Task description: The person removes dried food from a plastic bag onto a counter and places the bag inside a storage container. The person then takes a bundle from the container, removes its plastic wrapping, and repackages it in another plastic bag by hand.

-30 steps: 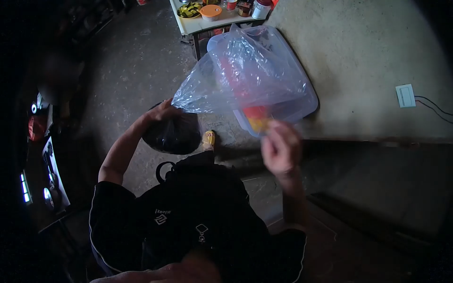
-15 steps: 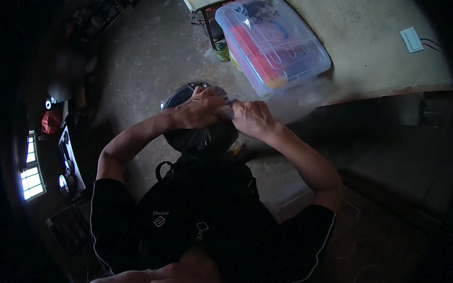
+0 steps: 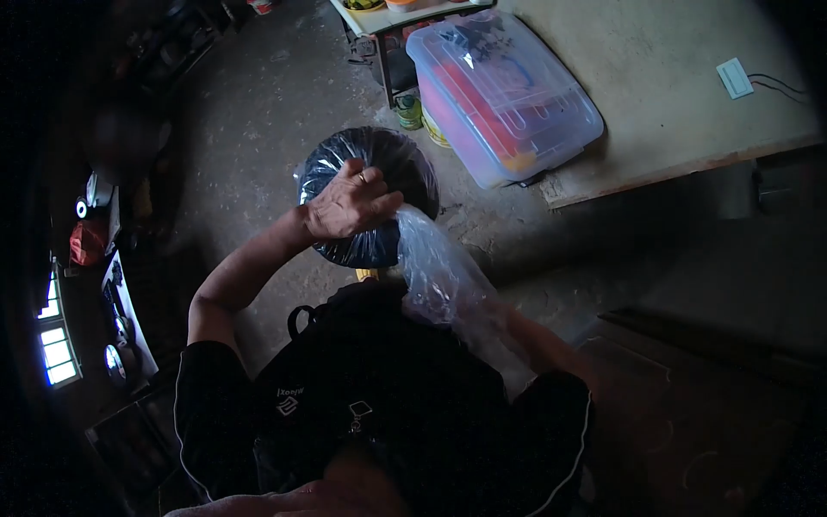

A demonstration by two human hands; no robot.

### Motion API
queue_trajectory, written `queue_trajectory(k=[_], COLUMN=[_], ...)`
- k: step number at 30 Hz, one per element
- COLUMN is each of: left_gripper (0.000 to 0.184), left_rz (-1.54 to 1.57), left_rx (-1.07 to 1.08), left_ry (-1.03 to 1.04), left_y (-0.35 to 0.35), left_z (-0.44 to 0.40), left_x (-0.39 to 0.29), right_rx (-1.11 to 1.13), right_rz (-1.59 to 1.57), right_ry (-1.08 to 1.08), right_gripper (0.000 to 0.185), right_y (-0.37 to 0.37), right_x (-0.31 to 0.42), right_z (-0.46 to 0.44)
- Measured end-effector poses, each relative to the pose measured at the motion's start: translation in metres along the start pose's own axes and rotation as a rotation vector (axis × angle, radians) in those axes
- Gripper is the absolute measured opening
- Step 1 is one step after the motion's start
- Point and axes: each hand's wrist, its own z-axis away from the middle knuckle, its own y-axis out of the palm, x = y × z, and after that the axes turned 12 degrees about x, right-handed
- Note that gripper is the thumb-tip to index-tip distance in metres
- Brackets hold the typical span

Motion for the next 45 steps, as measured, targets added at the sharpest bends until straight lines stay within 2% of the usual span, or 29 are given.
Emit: queue_trajectory(k=[5,6,8,9,10,11,12,14,16,18,20,21,22,26,27,29,30,31,32,33,34,35,36,38,40,42,43,44,45], left_gripper=[0.017,0.018,0.019,0.018,0.018,0.017,0.018,0.019,0.020,0.023,0.024,0.024,0.025,0.033,0.030,0.025,0.025,0.025,0.028,0.029,0.031,0.037,0.037,0.041,0.044,0.044,0.043,0.042,0.040], left_rz=[0.256,0.267,0.326,0.387,0.379,0.372,0.437,0.419,0.388,0.254,0.049,-0.041,-0.116,-0.311,-0.183,-0.002,0.099,0.198,0.267,0.451,0.637,0.838,0.841,1.547,1.582,1.490,1.401,1.420,1.439], left_rx=[0.157,0.184,0.191,0.112,0.143,0.178,0.235,0.244,0.246,0.149,0.020,-0.039,-0.083,-0.005,-0.005,0.081,0.119,0.159,0.246,0.177,0.106,0.386,0.392,0.627,0.611,0.614,0.668,0.611,0.554], left_ry=[-0.196,-0.190,-0.074,-0.024,0.020,0.063,-0.024,-0.015,-0.011,0.099,0.200,0.232,0.257,0.286,0.264,0.171,0.109,0.048,-0.038,-0.024,-0.014,-0.036,-0.038,-0.162,-0.143,-0.012,-0.081,-0.031,0.016], left_y=[-0.006,0.004,0.012,-0.010,0.004,0.018,-0.016,-0.025,-0.028,-0.026,-0.009,-0.005,-0.003,0.007,0.010,0.016,0.021,0.025,0.023,0.023,0.023,0.020,0.018,0.015,0.011,-0.004,-0.009,-0.001,0.008], left_z=[0.044,0.051,0.066,0.071,0.080,0.089,0.089,0.097,0.105,0.110,0.114,0.114,0.113,0.106,0.106,0.104,0.101,0.096,0.090,0.085,0.081,0.075,0.072,0.067,0.060,0.051,0.048,0.046,0.045], left_x=[0.053,0.059,0.071,0.064,0.073,0.081,0.068,0.068,0.073,0.075,0.072,0.070,0.070,0.068,0.067,0.064,0.064,0.065,0.064,0.063,0.062,0.068,0.065,0.058,0.053,0.049,0.047,0.046,0.045], right_rx=[0.086,0.100,0.114,0.118,0.122,0.125,0.117,-0.109,-0.348,-0.401,-0.443,-0.404,-0.416,-0.359,-0.330,0.258,0.053,-0.081,-0.030,0.016,-0.145,-0.302,-0.304,-0.188,-0.048,0.116,-0.031,-0.177,-0.131], right_rz=[0.089,0.108,0.144,0.161,0.176,0.188,0.190,1.231,2.187,1.068,0.400,0.233,0.233,-0.609,-0.805,-1.176,-1.142,-0.806,-0.478,-0.145,0.301,0.739,0.732,1.303,1.858,2.392,2.439,2.480,2.631], right_ry=[-0.265,-0.324,-0.441,-0.495,-0.548,-0.603,-0.603,-0.021,0.712,0.923,0.709,0.678,0.669,0.081,-0.073,-0.278,-0.370,-0.457,-0.561,-0.650,-0.553,-0.429,-0.430,-0.245,-0.019,0.259,0.326,0.393,0.382], right_gripper=[0.077,0.078,0.081,0.083,0.085,0.087,0.087,0.074,0.062,0.042,0.042,0.047,0.047,0.055,0.058,0.068,0.077,0.083,0.085,0.086,0.073,0.061,0.061,0.064,0.067,0.070,0.073,0.076,0.077], right_y=[0.053,0.086,0.096,0.095,0.113,0.128,0.121,0.086,0.061,0.061,0.044,0.047,0.057,0.122,0.128,0.104,0.126,0.134,0.127,0.120,0.117,0.116,0.118,0.125,0.132,0.136,0.135,0.134,0.128], right_x=[0.049,0.021,0.061,0.093,0.100,0.103,0.103,0.105,0.109,0.099,0.057,0.048,0.040,-0.001,-0.005,-0.008,0.030,0.052,0.051,0.051,0.062,0.073,0.078,0.087,0.095,0.099,0.095,0.092,0.102], right_z=[-0.116,-0.157,-0.196,-0.207,-0.180,-0.191,-0.192,-0.169,-0.154,-0.142,-0.113,-0.104,-0.100,-0.117,-0.123,-0.134,-0.142,-0.145,-0.148,-0.149,-0.145,-0.139,-0.136,-0.132,-0.127,-0.121,-0.121,-0.122,-0.119])
